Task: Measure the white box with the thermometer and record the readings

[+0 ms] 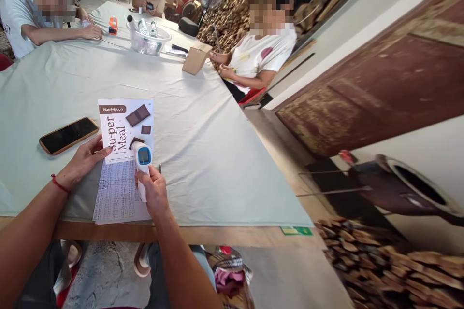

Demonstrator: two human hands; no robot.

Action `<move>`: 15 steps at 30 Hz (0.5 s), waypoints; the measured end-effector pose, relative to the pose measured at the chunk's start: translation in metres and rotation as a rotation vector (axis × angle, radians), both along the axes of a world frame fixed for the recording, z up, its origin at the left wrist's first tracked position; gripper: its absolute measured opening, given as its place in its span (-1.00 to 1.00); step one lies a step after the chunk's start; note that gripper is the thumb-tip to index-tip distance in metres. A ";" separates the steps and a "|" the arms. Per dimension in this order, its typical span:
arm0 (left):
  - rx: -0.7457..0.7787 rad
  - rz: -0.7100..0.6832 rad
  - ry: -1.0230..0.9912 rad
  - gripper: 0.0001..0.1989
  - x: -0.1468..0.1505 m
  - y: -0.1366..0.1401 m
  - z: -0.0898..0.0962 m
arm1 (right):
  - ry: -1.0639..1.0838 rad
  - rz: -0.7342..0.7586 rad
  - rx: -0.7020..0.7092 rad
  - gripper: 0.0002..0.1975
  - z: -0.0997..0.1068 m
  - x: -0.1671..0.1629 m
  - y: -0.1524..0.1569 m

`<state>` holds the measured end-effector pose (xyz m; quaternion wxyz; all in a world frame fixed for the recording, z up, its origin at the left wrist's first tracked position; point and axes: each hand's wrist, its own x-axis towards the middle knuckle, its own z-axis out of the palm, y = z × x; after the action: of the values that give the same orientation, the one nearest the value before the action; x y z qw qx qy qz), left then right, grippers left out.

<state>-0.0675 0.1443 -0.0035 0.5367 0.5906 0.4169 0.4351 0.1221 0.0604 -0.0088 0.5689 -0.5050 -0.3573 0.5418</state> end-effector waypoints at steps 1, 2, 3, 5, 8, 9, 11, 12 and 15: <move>-0.004 -0.006 -0.002 -0.47 -0.001 0.000 0.000 | 0.001 -0.007 0.003 -0.72 0.001 -0.001 0.000; -0.015 -0.014 -0.012 -0.44 -0.001 0.001 0.001 | 0.004 -0.010 0.007 -0.73 0.002 -0.002 0.000; -0.031 -0.021 -0.027 -0.41 -0.001 0.001 0.001 | 0.008 -0.009 0.011 -0.73 0.003 -0.002 0.001; -0.063 -0.026 -0.061 -0.37 -0.001 0.002 0.002 | 0.019 -0.001 0.016 -0.73 0.004 -0.003 0.001; -0.081 -0.022 -0.088 -0.32 0.000 0.003 0.003 | 0.019 0.013 0.008 -0.72 0.006 -0.001 0.001; -0.081 -0.023 -0.088 -0.32 0.000 0.004 0.003 | 0.010 0.016 0.005 -0.72 0.006 -0.001 0.001; -0.074 -0.032 -0.078 -0.32 0.000 0.004 0.003 | -0.006 0.018 0.001 -0.73 0.006 0.001 0.002; -0.071 -0.037 -0.068 -0.33 0.000 0.004 0.004 | -0.008 0.018 -0.002 -0.73 0.005 0.001 0.002; -0.070 -0.034 -0.036 -0.31 -0.001 0.004 0.004 | 0.002 0.039 -0.010 -0.71 0.005 0.002 0.002</move>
<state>-0.0690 0.1487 0.0006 0.5717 0.5704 0.4121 0.4218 0.1245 0.0627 -0.0041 0.5561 -0.5003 -0.3636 0.5552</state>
